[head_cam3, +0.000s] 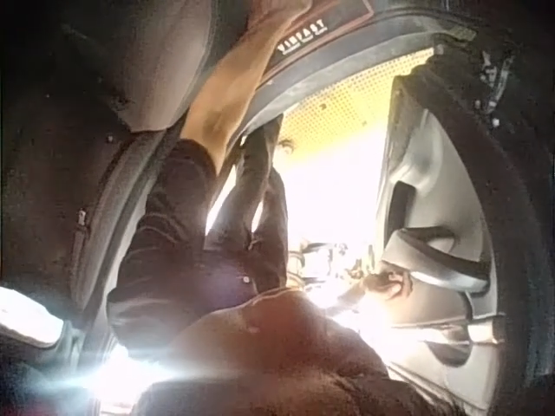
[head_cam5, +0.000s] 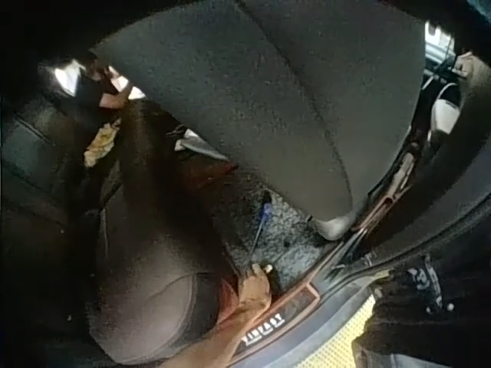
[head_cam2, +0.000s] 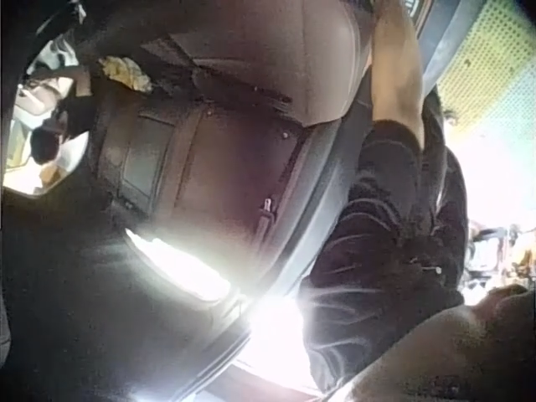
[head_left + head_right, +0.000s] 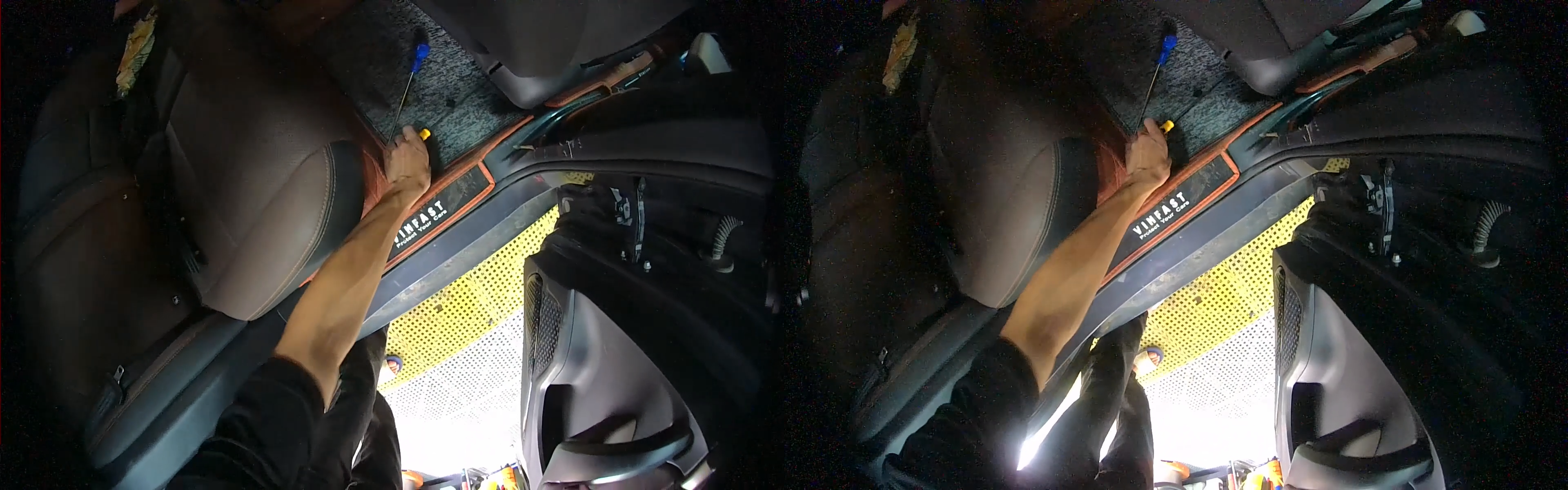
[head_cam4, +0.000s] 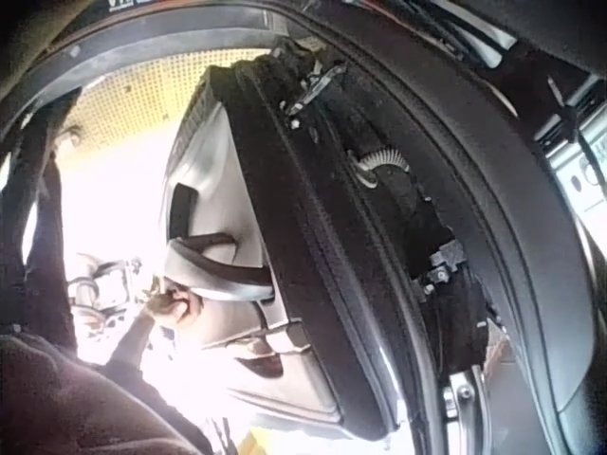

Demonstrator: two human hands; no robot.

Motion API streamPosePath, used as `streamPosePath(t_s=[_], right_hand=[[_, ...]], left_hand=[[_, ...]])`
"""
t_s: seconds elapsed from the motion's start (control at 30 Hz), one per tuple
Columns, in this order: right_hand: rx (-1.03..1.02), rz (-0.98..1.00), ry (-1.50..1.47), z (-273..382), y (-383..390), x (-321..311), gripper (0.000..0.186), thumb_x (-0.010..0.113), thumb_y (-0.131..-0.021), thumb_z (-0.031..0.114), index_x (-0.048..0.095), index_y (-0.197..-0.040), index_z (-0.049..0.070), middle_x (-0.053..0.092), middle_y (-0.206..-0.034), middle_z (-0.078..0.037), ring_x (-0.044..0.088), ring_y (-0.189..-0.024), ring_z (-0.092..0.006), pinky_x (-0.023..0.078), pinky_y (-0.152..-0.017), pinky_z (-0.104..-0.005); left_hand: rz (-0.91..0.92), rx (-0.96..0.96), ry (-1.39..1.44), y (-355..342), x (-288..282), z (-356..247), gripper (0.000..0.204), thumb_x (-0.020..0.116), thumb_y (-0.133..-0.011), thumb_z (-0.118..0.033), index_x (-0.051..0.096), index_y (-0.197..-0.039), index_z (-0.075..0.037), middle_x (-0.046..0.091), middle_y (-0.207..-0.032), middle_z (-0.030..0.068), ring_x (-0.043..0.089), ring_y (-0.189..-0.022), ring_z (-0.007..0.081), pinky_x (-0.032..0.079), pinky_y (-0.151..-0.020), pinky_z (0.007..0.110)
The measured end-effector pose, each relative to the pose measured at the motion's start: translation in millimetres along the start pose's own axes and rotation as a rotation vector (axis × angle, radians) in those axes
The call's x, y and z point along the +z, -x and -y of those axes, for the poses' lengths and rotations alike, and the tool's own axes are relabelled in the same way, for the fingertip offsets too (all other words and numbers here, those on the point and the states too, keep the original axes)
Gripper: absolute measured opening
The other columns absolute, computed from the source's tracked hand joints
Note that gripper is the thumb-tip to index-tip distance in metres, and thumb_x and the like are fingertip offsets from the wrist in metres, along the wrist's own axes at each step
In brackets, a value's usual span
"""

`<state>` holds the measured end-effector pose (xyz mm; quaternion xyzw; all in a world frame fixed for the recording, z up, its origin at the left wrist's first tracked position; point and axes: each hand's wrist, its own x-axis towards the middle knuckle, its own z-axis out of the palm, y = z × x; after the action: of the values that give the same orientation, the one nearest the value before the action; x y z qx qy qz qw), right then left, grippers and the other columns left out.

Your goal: Repairing the interior trim and window seal of a rear car door using a screwdriver.

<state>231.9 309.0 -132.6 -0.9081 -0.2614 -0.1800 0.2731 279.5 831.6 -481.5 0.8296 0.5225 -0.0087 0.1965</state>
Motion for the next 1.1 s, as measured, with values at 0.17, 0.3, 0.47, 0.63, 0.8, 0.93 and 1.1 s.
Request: streamPosePath(t_s=[0.17, 0.3, 0.47, 0.63, 0.8, 0.93, 1.1], right_hand=[[-0.116, -0.035, 0.031, -4, -2, 6, 0.038, 0.046, -0.104, 0.023, 0.067, -0.108, -0.008, 0.067, -0.089, -0.014, 0.061, -0.069, -0.0191, 0.049, -0.064, -0.0294], [0.264, -0.101, -0.003, 4, 18, -1, 0.039, 0.052, -0.097, 0.031, 0.064, -0.100, -0.006, 0.050, -0.081, -0.005, 0.047, -0.070, -0.0145, 0.036, -0.066, -0.0291], [0.212, 0.019, 0.046, 17, 8, 5, 0.038, 0.052, -0.099, 0.032, 0.062, -0.106, -0.004, 0.046, -0.085, -0.003, 0.040, -0.076, -0.0109, 0.028, -0.068, -0.0271], [0.088, 0.084, 0.228, 35, -3, 18, 0.054, 0.068, -0.094, 0.047, 0.064, -0.113, -0.004, 0.049, -0.097, -0.004, 0.045, -0.079, -0.0106, 0.031, -0.067, -0.0244], [0.116, 0.024, 0.475, 39, -4, 21, 0.056, 0.081, -0.079, 0.049, 0.070, -0.113, 0.007, 0.057, -0.095, -0.009, 0.053, -0.067, -0.0106, 0.036, -0.054, -0.0209], [-0.073, -0.002, 0.425, 32, -1, 27, 0.045, 0.075, -0.088, 0.033, 0.066, -0.112, -0.004, 0.053, -0.098, -0.008, 0.046, -0.077, -0.0144, 0.034, -0.070, -0.0272], [-0.167, 0.002, 0.477, 23, 11, 20, 0.057, 0.078, -0.088, 0.035, 0.064, -0.128, -0.003, 0.063, -0.114, -0.016, 0.062, -0.109, -0.0274, 0.047, -0.095, -0.0333]], left_hand=[[0.041, -0.175, 0.501, 71, -41, -8, 0.023, 0.058, -0.098, -0.005, 0.059, -0.118, 0.005, 0.067, -0.118, 0.0268, 0.067, -0.106, 0.0469, 0.054, -0.090, 0.049], [-0.044, -0.043, 1.182, 174, -64, 7, 0.026, 0.058, -0.104, -0.015, 0.062, -0.124, 0.002, 0.065, -0.110, 0.0073, 0.061, -0.088, 0.0168, 0.049, -0.077, 0.030], [0.201, -0.288, 1.610, 269, -88, 38, 0.026, 0.055, -0.108, -0.027, 0.064, -0.110, -0.002, 0.058, -0.094, -0.0013, 0.048, -0.077, 0.0034, 0.036, -0.068, 0.018], [0.331, 0.182, 1.485, 275, -50, 24, 0.015, 0.065, -0.096, -0.013, 0.062, -0.088, 0.000, 0.058, -0.088, 0.0022, 0.051, -0.076, 0.0090, 0.040, -0.068, 0.024], [0.367, 0.498, 1.406, 266, -11, -24, 0.008, 0.070, -0.080, -0.003, 0.063, -0.084, -0.001, 0.058, -0.087, 0.0059, 0.055, -0.081, 0.0153, 0.045, -0.072, 0.030], [0.297, 0.559, 1.460, 249, 13, -58, 0.009, 0.071, -0.079, -0.004, 0.064, -0.084, -0.001, 0.059, -0.088, 0.0065, 0.056, -0.083, 0.0165, 0.045, -0.075, 0.029], [0.176, 0.704, 1.667, 236, 57, -99, 0.009, 0.070, -0.079, -0.005, 0.064, -0.084, -0.001, 0.056, -0.087, 0.0069, 0.056, -0.082, 0.0177, 0.044, -0.074, 0.030]])
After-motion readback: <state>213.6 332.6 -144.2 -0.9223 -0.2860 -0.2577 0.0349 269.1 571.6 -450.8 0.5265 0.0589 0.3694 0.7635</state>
